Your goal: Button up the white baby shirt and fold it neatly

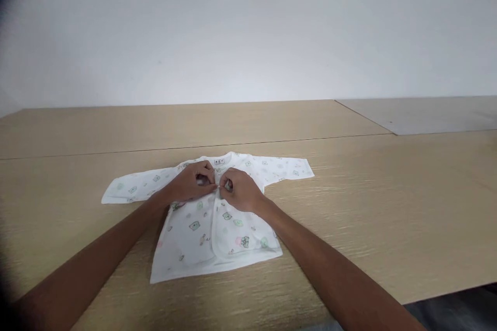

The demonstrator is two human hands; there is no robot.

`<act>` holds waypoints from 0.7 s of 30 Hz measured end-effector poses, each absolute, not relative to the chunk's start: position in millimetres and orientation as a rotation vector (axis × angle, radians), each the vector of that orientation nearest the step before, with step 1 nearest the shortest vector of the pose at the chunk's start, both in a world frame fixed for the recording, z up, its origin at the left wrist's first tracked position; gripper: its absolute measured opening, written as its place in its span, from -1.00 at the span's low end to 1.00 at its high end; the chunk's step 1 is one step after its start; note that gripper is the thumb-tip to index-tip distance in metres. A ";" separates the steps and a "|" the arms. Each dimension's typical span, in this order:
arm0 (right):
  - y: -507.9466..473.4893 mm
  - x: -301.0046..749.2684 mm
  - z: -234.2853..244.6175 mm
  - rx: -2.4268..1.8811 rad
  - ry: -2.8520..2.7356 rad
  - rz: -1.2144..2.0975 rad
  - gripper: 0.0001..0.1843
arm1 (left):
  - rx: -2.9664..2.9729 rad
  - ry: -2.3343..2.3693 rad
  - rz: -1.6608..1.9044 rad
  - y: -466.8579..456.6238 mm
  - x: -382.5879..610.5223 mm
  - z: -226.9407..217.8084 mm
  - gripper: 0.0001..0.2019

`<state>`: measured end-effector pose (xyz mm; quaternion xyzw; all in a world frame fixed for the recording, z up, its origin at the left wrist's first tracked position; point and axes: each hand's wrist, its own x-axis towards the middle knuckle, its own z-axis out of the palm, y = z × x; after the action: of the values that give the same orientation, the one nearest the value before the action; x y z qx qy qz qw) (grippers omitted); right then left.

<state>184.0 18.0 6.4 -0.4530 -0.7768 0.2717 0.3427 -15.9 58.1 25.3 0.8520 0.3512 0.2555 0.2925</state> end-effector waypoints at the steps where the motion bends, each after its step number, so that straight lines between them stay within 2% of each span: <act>1: 18.2 184.2 4.9 -1.175 -2.027 0.678 -0.91 | 2.281 0.936 0.694 58.0 -15.8 25.8 -0.90; 9: 22.0 188.5 -0.8 -1.050 -2.118 0.604 -0.72 | 2.285 0.892 0.677 57.2 -17.3 25.6 -0.96; 13: 25.7 191.8 0.4 -1.059 -2.147 0.612 -0.66 | 2.333 0.852 0.595 57.6 -19.0 26.0 -0.89; 21: 25.5 190.4 2.1 -1.082 -2.136 0.556 -0.79 | 2.388 0.880 0.617 59.7 -13.6 22.2 -0.79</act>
<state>190.4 25.5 2.1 -0.4148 -0.8186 0.2131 0.3353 -13.6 59.7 22.2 0.8810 0.3245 0.2276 0.2583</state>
